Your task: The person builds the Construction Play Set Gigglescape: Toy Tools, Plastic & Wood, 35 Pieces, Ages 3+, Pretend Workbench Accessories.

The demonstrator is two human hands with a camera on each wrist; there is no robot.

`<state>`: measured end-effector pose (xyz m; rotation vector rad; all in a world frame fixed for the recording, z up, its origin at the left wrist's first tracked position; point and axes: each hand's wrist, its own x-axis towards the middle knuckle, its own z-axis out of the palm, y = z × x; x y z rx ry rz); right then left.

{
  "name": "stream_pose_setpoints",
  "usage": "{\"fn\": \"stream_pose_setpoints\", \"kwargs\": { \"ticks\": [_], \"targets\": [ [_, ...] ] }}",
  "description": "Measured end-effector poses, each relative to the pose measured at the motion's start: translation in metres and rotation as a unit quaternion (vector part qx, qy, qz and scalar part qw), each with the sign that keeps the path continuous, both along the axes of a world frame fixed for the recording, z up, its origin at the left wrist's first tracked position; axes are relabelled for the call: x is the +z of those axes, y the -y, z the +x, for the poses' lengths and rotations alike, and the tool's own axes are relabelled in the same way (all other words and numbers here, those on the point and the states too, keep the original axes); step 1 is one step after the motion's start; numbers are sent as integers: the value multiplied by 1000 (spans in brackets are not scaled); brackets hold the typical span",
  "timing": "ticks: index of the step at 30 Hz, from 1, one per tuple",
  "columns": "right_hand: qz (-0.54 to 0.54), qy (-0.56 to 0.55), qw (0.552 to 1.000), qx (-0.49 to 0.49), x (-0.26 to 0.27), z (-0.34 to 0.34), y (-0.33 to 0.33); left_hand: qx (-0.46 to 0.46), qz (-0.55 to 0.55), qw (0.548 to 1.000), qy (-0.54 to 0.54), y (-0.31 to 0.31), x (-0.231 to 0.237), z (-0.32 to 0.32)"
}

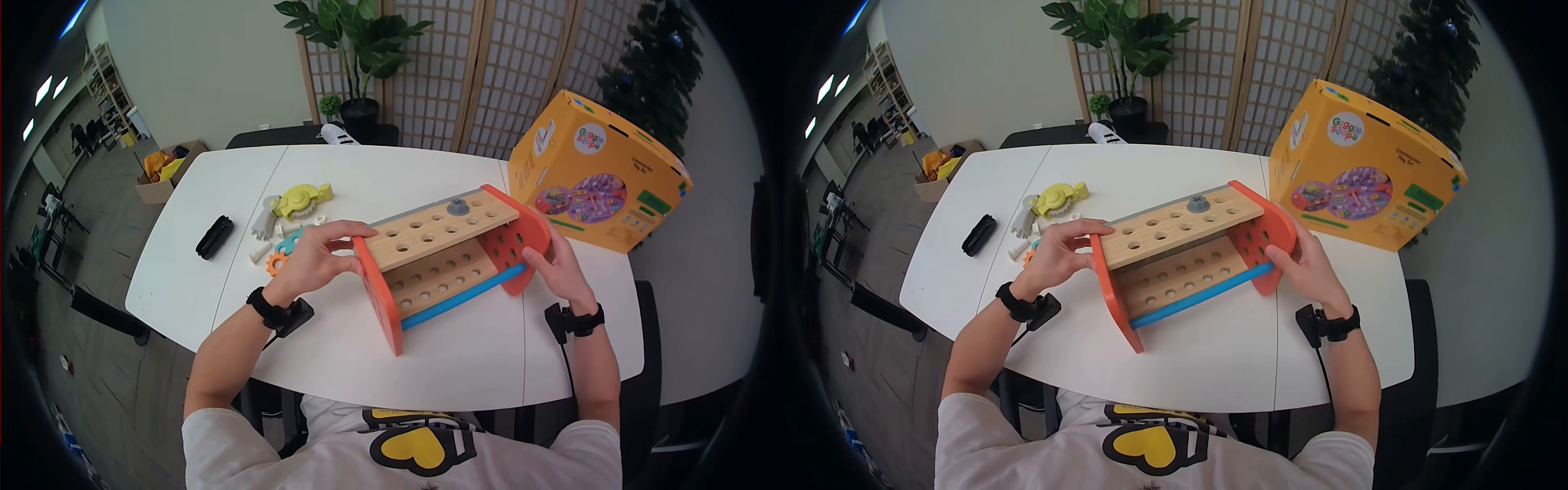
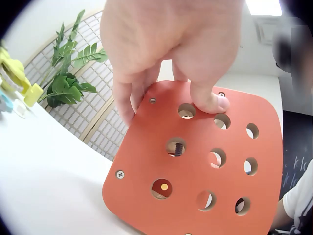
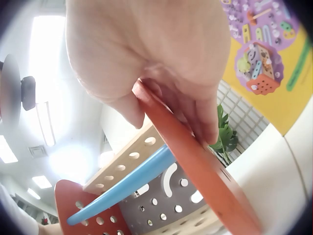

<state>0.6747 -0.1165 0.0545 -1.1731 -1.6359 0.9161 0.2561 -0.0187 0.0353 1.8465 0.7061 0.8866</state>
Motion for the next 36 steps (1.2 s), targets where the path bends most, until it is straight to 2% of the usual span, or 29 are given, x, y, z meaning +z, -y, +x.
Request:
{"fn": "stream_pose_setpoints", "kwargs": {
  "ticks": [3,6,7,10,12,16,19,22,23,26,30,33,36],
  "targets": [
    [18,-38,999,31,2,2,-6,13,-111,993,32,1,-4,-1],
    [52,-67,996,32,4,0,-16,25,-78,997,12,1,-8,-3],
    [68,-74,995,28,5,-1,-20,31,-98,994,18,2,-10,-4],
    [1,-12,1000,-3,9,0,-33,39,-152,987,43,7,-16,-3],
    [41,51,996,-66,4,-5,-44,32,-179,981,68,12,-19,-1],
    [134,173,955,-199,7,-28,-67,37,-110,993,-5,26,-32,-5],
    [177,205,936,-223,9,-41,-90,47,-11,992,-115,40,-28,-2],
    [180,256,930,-193,21,-57,-104,22,35,973,-228,54,-14,1],
    [174,270,929,-183,26,-62,-106,13,52,976,-209,56,-21,0],
    [164,295,929,-150,33,-72,-115,-27,87,954,-284,65,-22,0],
    [174,277,940,-100,30,-78,-127,-93,121,936,-316,71,-9,0],
    [179,260,947,-52,30,-85,-133,-205,164,918,-298,53,-6,-12],
    [189,239,952,-6,27,-90,-141,-127,133,913,-364,25,5,-27]
  ]
}}
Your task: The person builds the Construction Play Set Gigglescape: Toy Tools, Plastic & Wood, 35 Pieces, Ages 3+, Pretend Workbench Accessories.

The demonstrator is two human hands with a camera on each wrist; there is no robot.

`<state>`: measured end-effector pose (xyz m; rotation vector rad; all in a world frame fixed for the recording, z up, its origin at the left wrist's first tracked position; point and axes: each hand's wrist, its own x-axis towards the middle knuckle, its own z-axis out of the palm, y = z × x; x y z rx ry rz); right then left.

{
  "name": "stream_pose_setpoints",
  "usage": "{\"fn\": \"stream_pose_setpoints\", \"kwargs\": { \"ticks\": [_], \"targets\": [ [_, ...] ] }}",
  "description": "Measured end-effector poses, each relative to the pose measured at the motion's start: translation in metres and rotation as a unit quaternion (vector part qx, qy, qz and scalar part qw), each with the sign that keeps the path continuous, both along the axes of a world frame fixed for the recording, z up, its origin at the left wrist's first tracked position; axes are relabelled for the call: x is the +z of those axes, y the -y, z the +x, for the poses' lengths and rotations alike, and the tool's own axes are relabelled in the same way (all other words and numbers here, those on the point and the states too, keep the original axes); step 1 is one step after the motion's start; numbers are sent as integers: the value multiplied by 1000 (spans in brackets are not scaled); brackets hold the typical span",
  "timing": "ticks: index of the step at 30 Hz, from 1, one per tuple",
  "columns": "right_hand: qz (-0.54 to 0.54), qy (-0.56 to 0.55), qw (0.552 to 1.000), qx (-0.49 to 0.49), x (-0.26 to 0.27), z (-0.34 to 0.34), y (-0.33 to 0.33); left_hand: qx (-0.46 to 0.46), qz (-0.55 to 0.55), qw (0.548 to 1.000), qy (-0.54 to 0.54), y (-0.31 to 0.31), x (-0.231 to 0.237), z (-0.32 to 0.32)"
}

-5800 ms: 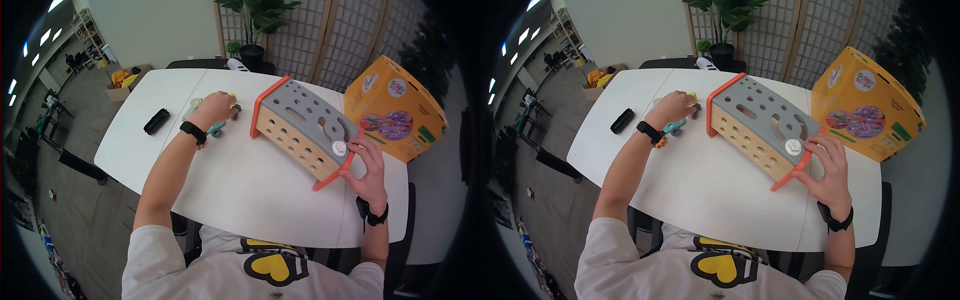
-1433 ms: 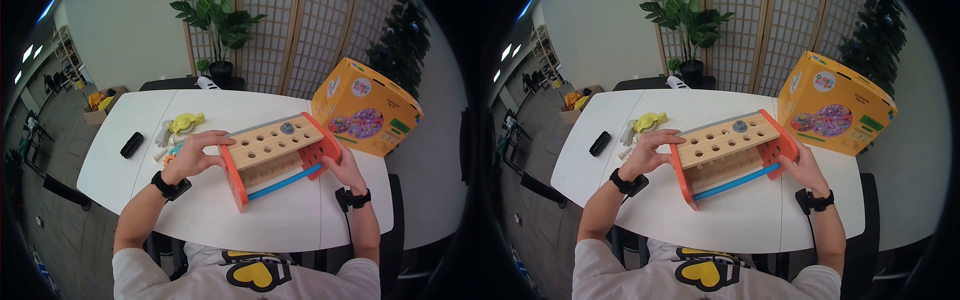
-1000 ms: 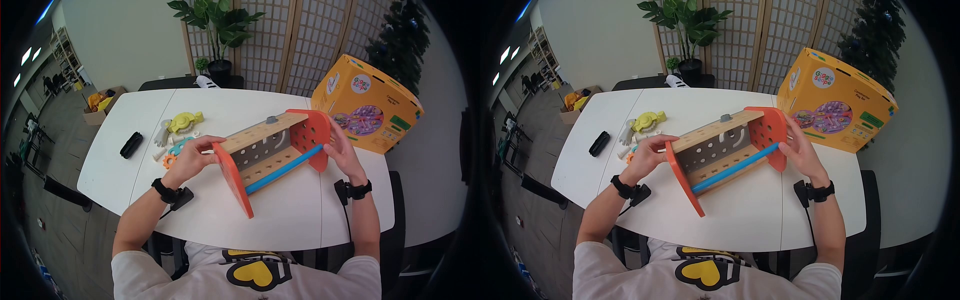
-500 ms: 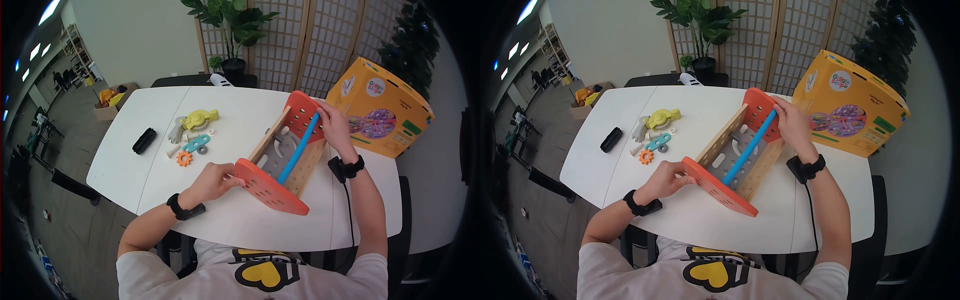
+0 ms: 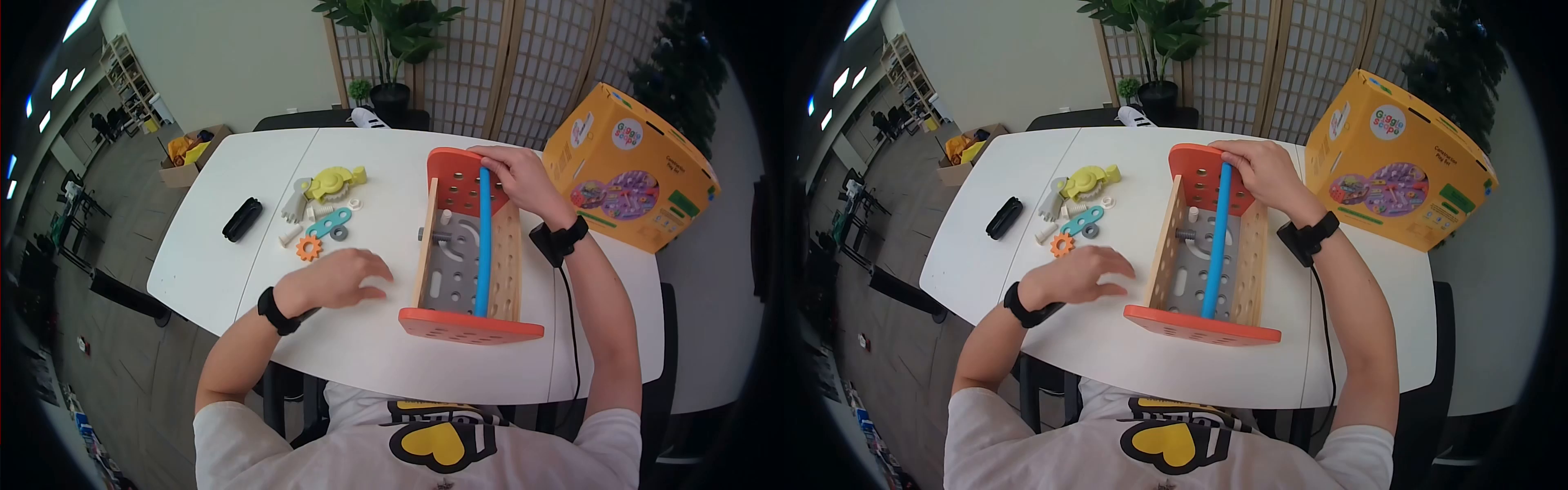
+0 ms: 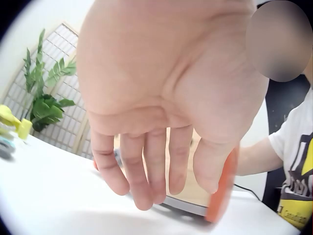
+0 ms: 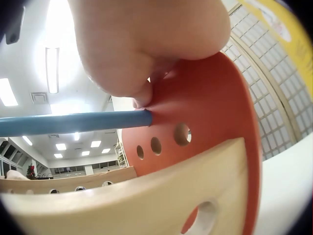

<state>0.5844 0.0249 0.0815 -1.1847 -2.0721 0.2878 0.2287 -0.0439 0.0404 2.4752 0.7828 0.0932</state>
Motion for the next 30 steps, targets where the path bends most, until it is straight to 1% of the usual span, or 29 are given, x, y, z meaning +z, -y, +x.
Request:
{"fn": "stream_pose_setpoints", "kwargs": {
  "ticks": [2,5,7,8,10,11,14,16,17,20,23,26,28,29,30],
  "targets": [
    [-3,-3,1000,24,1,-3,-4,96,112,989,-24,-15,2,-12],
    [-21,-3,999,36,5,-6,-1,137,289,946,-45,-43,-20,-33],
    [-34,-8,999,29,9,-8,5,120,299,945,-61,-56,-29,-40],
    [-7,10,1000,26,12,-10,10,112,304,944,-70,-60,-30,-42],
    [47,44,998,18,19,-12,22,131,247,948,-153,-65,-27,-38],
    [46,39,998,25,23,-13,26,140,217,947,-194,-66,-25,-35],
    [40,19,998,42,31,-16,41,151,204,953,-168,-69,-30,-35],
    [36,-1,998,49,33,-20,51,134,188,954,-192,-69,-27,-33],
    [36,7,998,52,33,-21,54,127,181,954,-204,-69,-24,-33],
    [41,31,997,64,32,-23,62,127,170,969,-130,-65,-21,-36],
    [59,50,994,81,30,-26,68,132,147,973,-124,-60,-14,-35],
    [89,60,989,97,30,-29,72,138,100,967,-189,-49,3,-29],
    [99,71,987,106,31,-31,74,125,123,964,-200,-53,-4,-30],
    [83,67,987,117,32,-33,76,118,135,962,-206,-54,-6,-30],
    [68,64,987,128,34,-35,78,128,113,975,-142,-56,-7,-29]
  ]
}}
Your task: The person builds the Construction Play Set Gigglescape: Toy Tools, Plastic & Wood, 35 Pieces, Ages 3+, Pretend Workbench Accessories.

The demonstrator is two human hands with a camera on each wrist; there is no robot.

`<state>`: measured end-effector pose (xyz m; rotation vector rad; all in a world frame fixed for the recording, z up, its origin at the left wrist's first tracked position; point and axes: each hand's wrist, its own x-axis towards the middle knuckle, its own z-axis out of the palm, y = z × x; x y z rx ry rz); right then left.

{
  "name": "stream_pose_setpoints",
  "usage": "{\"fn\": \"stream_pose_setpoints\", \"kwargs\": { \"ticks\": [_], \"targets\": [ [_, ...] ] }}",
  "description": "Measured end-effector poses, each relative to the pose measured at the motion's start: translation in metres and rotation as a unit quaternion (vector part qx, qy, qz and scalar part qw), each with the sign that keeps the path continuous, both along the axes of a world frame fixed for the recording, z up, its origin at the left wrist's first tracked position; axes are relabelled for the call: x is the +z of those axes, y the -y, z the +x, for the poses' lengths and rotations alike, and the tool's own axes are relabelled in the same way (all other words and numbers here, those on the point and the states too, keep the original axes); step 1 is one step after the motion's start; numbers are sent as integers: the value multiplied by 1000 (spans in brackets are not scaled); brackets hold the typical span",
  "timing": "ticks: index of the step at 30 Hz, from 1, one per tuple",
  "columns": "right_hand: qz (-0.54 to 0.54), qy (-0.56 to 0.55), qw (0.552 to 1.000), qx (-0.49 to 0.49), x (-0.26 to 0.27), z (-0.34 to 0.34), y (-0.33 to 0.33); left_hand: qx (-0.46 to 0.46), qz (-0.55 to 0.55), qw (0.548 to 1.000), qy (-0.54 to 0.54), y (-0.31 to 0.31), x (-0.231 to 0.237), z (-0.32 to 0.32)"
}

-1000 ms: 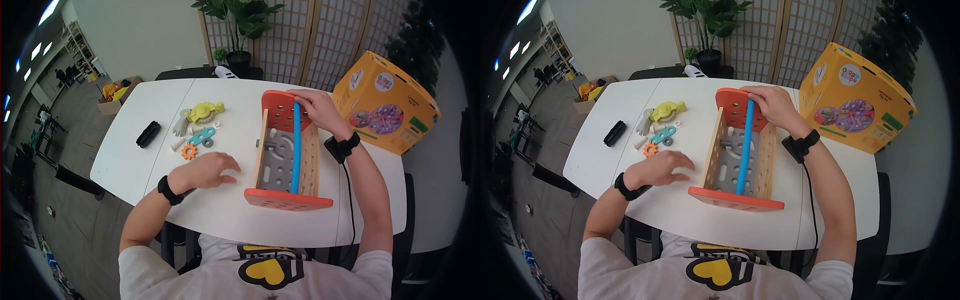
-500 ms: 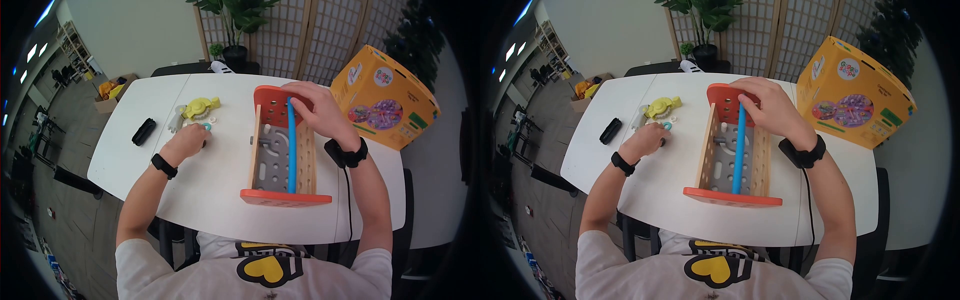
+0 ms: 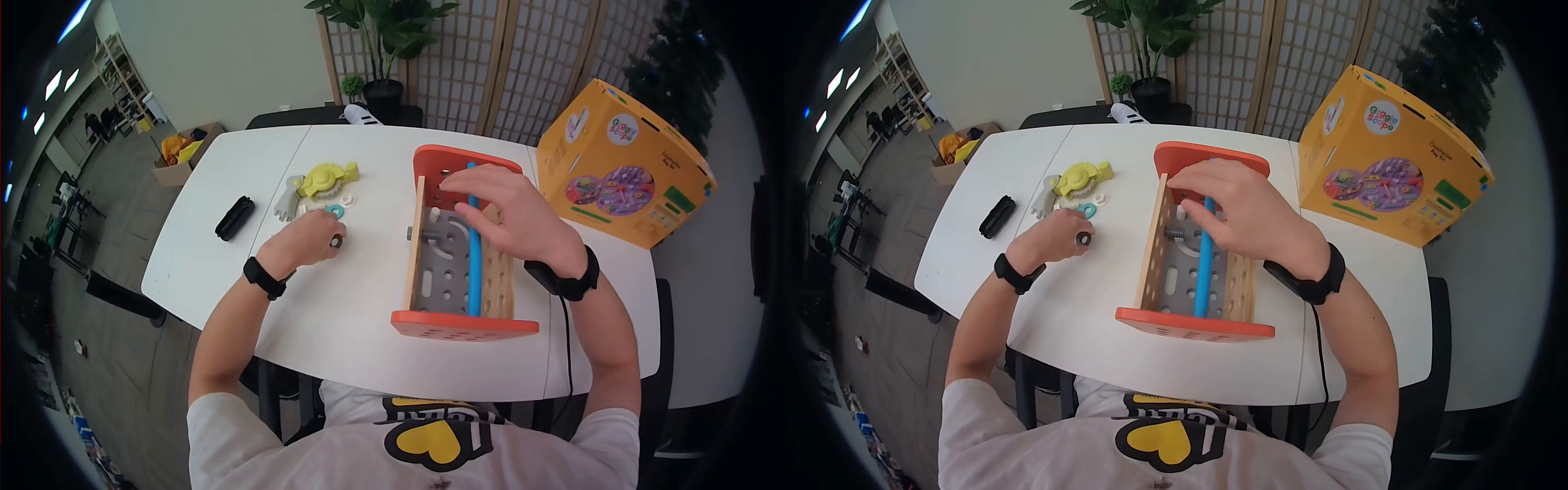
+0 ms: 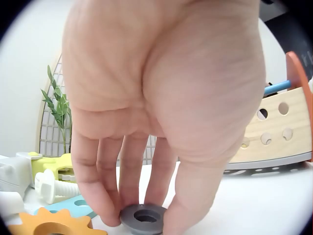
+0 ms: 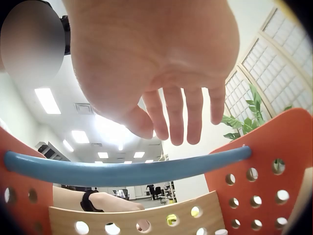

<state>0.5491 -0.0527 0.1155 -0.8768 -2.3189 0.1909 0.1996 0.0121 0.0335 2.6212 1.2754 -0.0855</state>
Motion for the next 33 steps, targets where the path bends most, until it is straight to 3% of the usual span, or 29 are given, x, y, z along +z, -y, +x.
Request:
{"fn": "stream_pose_setpoints", "kwargs": {
  "ticks": [3,5,8,15,20,27,29,30,33],
  "targets": [
    [-5,12,1000,18,6,-10,8,10,-45,974,220,15,33,27],
    [26,34,999,25,8,-17,10,17,-83,921,381,26,47,45],
    [33,34,998,37,7,-27,10,5,-177,829,530,30,51,61],
    [70,5,997,14,8,-34,14,1,-250,771,587,40,69,84],
    [103,-26,994,41,15,-26,10,-1,-249,775,581,41,71,89],
    [39,-60,997,-7,25,-24,24,-22,-236,759,607,36,57,102],
    [13,-102,993,-56,28,-19,30,21,-172,820,546,31,50,101],
    [-54,-172,982,-61,25,-14,29,42,-139,846,514,28,46,100],
    [-217,-337,913,-75,3,10,19,110,-5,917,383,27,30,96]
  ]
}}
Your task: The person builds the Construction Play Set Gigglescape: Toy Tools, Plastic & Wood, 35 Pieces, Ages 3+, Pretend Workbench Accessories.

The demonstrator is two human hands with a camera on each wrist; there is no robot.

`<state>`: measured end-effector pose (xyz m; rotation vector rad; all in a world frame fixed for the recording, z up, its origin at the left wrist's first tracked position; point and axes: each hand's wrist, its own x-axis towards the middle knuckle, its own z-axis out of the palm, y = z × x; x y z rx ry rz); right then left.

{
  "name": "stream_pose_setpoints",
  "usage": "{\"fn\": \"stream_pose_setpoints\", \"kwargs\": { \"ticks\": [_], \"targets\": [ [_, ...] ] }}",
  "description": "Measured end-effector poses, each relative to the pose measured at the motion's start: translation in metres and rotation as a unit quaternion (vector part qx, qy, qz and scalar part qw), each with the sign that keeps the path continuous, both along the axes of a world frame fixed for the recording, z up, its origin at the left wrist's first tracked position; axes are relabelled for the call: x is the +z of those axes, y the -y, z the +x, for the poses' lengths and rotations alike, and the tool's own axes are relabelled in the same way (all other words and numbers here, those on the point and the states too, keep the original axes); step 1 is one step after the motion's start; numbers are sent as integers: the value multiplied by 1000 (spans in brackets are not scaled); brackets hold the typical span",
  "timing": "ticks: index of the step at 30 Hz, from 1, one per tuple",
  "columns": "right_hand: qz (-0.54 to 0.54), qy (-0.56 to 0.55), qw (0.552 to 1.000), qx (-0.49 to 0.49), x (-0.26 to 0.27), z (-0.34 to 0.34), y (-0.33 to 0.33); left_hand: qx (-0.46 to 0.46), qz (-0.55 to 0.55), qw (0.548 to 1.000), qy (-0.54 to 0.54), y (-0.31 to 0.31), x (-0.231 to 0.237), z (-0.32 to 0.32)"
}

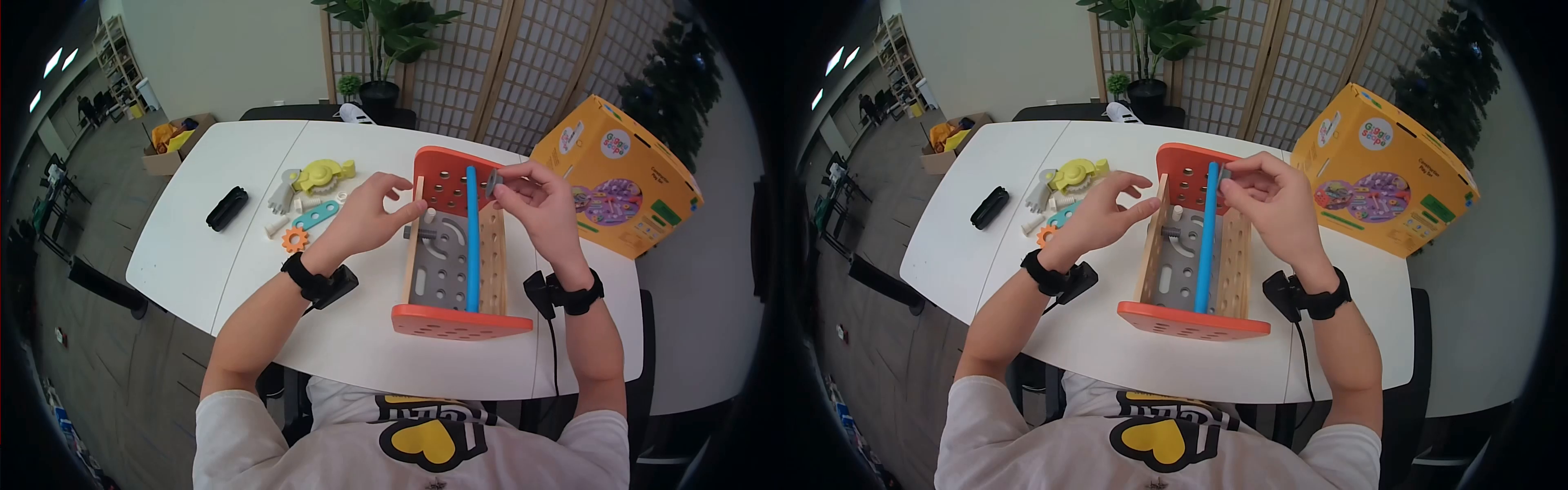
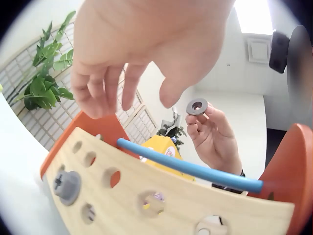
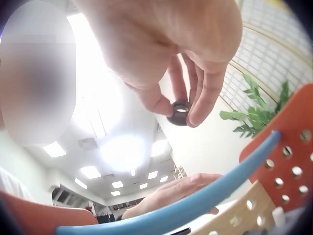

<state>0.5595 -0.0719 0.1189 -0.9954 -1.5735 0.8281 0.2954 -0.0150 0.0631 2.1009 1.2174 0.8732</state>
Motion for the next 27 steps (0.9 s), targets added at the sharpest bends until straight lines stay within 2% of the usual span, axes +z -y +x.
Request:
{"fn": "stream_pose_setpoints", "kwargs": {
  "ticks": [3,6,9,12,18,21,24,27],
  "targets": [
    [-105,-14,994,-33,-17,20,-13,3,-144,989,-36,-1,-10,-3],
    [-194,-48,980,-11,-37,28,-24,-3,-170,983,-65,-3,-19,-2],
    [-241,-12,970,-28,-46,14,-28,-18,-185,982,-43,-3,-19,-2],
    [-306,33,951,23,-51,3,-40,-12,-187,981,-48,-1,-16,-2],
    [-347,146,924,65,-40,-16,-48,3,-190,982,-17,-1,-25,-4],
    [-322,190,925,74,-48,-15,-55,6,-195,981,8,2,-25,-5],
    [-330,202,915,112,-52,-12,-59,13,-200,979,22,4,-23,-3],
    [-351,165,912,133,-65,-8,-66,16,-192,981,20,4,-25,-1]
  ]
}}
